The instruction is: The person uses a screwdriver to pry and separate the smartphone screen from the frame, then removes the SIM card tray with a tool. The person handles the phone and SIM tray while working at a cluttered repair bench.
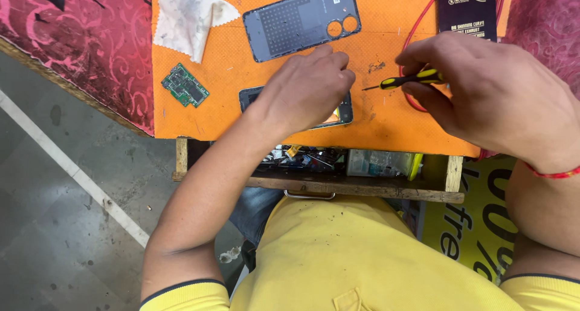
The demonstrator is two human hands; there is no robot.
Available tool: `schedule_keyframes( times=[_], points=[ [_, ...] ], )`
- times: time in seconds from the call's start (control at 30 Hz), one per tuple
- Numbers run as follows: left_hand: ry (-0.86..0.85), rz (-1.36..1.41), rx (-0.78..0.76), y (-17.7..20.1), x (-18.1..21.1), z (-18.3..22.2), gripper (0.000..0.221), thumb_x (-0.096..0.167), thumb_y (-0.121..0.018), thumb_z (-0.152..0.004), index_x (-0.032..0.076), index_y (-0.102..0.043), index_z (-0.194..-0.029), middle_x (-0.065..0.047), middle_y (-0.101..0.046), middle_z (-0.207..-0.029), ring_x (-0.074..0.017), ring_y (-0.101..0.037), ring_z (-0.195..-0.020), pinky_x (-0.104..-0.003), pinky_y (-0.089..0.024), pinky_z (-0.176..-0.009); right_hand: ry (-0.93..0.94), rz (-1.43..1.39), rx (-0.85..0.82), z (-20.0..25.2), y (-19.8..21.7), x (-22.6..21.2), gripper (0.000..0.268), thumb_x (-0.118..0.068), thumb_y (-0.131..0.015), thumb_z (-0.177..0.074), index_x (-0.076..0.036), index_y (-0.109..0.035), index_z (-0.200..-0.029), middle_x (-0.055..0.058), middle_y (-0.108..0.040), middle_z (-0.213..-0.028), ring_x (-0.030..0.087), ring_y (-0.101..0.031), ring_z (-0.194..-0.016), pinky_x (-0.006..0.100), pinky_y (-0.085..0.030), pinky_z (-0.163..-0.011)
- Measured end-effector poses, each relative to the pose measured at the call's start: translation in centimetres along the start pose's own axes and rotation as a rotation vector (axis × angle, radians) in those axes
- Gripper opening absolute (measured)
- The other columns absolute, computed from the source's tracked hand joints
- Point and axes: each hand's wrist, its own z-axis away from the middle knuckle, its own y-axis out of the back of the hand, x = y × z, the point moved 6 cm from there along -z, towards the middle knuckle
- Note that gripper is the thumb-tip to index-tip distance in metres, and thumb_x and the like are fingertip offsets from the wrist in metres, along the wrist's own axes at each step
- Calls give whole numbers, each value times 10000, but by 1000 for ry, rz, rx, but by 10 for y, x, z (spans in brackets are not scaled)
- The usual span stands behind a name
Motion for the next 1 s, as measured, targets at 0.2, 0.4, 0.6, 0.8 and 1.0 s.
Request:
schedule_keyframes(
  times=[0.2,0.4,0.6,0.8,1.0],
  points=[
    [-3,-53,2,2,-1,-2,44,70,-657,-775,70,-699,-787,-62,-642,-890,-264,-633,-970,-396,-565,-714,4,-113,129,14,5,6,317,-5,-802,-850,49,-627,-1109,167,-706,-986,273,-748,-916,348,-604,-756],
    [-88,-219,26,-1,15,0,55,126,-656,-791,74,-652,-810,-35,-609,-848,-208,-644,-900,-323,-527,-514,-35,-166,177,21,-7,15,296,16,-799,-860,72,-610,-1081,166,-719,-966,261,-751,-903,333,-604,-759],
    [-35,-282,-43,-15,10,-3,109,171,-603,-867,65,-628,-871,-53,-603,-829,-199,-650,-820,-341,-539,-514,-44,-171,205,25,-14,16,307,-1,-834,-852,51,-619,-1064,155,-724,-975,246,-750,-873,323,-605,-740],
    [51,-153,-103,-30,4,-8,155,156,-550,-905,24,-629,-885,-119,-627,-860,-273,-667,-840,-400,-576,-563,-49,-200,229,31,-12,18,323,-19,-839,-864,37,-615,-1089,132,-727,-969,229,-747,-875,319,-609,-769],
    [70,40,-86,-27,-3,-9,142,133,-599,-881,-8,-611,-889,-164,-634,-911,-334,-660,-860,-447,-576,-638,-55,-202,251,34,-19,18,302,-16,-835,-870,30,-618,-1075,136,-723,-964,235,-740,-850,326,-599,-755]
  ],
)
